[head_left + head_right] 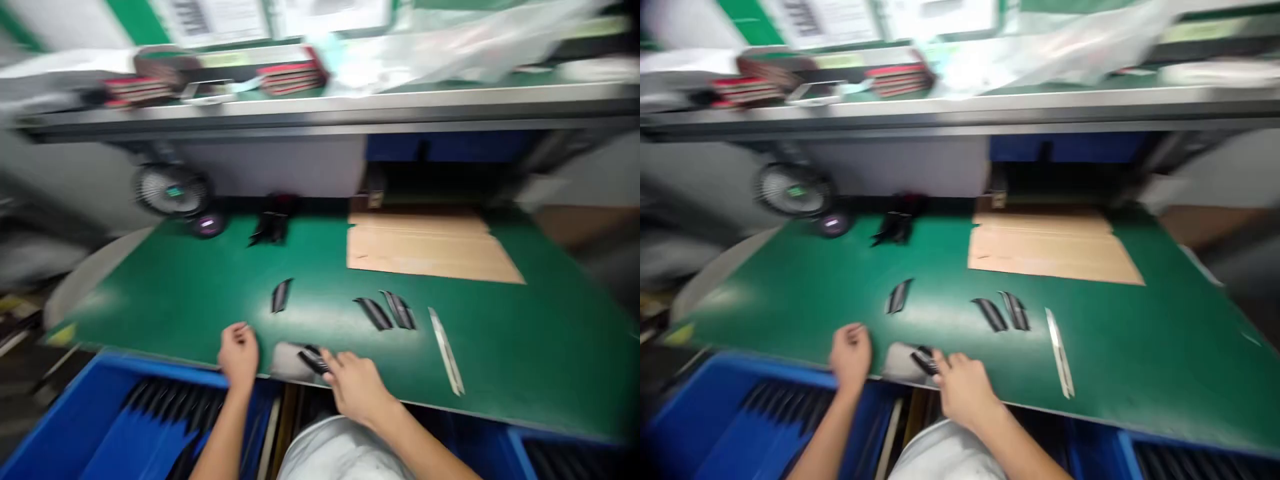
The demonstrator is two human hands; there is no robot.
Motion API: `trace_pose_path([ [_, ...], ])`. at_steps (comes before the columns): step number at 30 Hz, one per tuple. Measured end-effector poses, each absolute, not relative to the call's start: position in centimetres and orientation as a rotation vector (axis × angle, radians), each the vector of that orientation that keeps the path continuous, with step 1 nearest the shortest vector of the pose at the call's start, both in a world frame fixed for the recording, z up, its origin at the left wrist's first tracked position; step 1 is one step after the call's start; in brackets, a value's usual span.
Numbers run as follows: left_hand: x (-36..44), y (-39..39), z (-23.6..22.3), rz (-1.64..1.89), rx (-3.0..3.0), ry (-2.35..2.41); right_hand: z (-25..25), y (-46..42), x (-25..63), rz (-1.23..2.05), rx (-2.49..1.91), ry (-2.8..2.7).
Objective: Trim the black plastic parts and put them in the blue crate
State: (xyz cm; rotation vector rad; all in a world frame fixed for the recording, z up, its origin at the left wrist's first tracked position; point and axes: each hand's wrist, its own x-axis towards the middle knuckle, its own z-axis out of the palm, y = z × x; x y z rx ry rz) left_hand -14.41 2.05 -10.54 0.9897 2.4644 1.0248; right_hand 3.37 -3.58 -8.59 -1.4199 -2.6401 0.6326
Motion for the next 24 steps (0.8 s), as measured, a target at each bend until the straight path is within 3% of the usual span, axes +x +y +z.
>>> trace_pose_path([
  [5, -22.4, -3.6, -12.6, 1.062, 1.014, 2.57, -10.7, -3.4, 1.8, 0.664, -1.306, -2.758],
  [24, -22.6, -4.3, -14.8, 1.098, 1.094, 2.53, -10.6, -5.9, -1.3, 0.32, -1.388, -2.853],
])
